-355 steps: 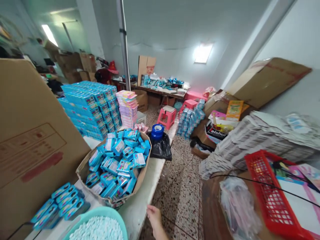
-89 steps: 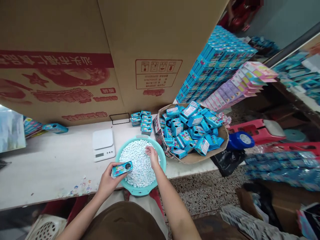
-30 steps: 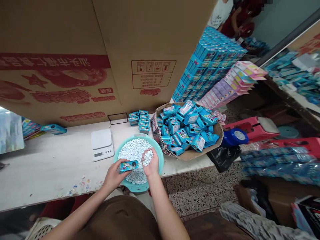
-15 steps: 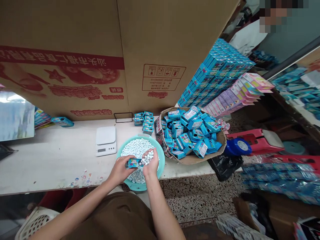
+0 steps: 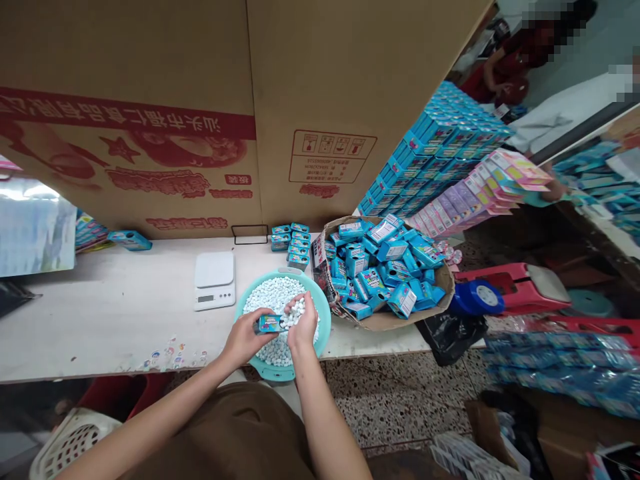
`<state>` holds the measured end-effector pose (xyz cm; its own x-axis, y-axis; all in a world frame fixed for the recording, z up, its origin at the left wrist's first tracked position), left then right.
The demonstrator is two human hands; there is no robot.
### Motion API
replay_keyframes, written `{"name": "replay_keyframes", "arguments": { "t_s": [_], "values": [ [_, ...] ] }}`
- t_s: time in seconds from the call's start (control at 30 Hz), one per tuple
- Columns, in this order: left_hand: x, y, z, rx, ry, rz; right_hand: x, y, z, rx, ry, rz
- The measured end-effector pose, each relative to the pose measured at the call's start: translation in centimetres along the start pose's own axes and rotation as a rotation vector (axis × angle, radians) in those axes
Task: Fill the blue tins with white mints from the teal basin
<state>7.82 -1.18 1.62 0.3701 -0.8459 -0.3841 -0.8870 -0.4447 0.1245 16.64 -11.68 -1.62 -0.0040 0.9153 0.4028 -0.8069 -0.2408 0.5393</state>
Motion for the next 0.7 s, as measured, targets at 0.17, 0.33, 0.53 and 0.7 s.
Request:
{"name": "replay_keyframes", "arguments": {
  "t_s": [0.17,0.33,0.53,0.7],
  "values": [
    [0.1,0.0,0.1,-0.016,0.05,-0.017,-0.2,0.0,0.7,-0.062,0.069,-0.031],
    [0.5,0.0,-0.9,0.022,0.133,-0.006,-0.1,0.5,1.9,-0.102,0.057,-0.025],
    [1.5,-0.7,-0.7,0.016,0.203,0.005,-0.7,0.1,2.6,-0.15,0.044,-0.084],
    [2.0,-0.9,0.0,-0.032,0.183,0.002,-0.8,-0.4,2.3,-0.147,0.073,-0.076]
  ]
}}
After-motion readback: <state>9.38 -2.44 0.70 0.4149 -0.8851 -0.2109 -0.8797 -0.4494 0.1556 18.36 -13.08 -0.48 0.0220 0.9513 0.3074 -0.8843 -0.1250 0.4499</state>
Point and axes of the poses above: each hand's wrist, its own y-axis away from the middle knuckle, its own x-axis out of the palm, z = x × y, the point moved 9 cm from there along -y, towards the middle knuckle, and after that the axes turned 13 degrees about y, right-handed, at the moved point
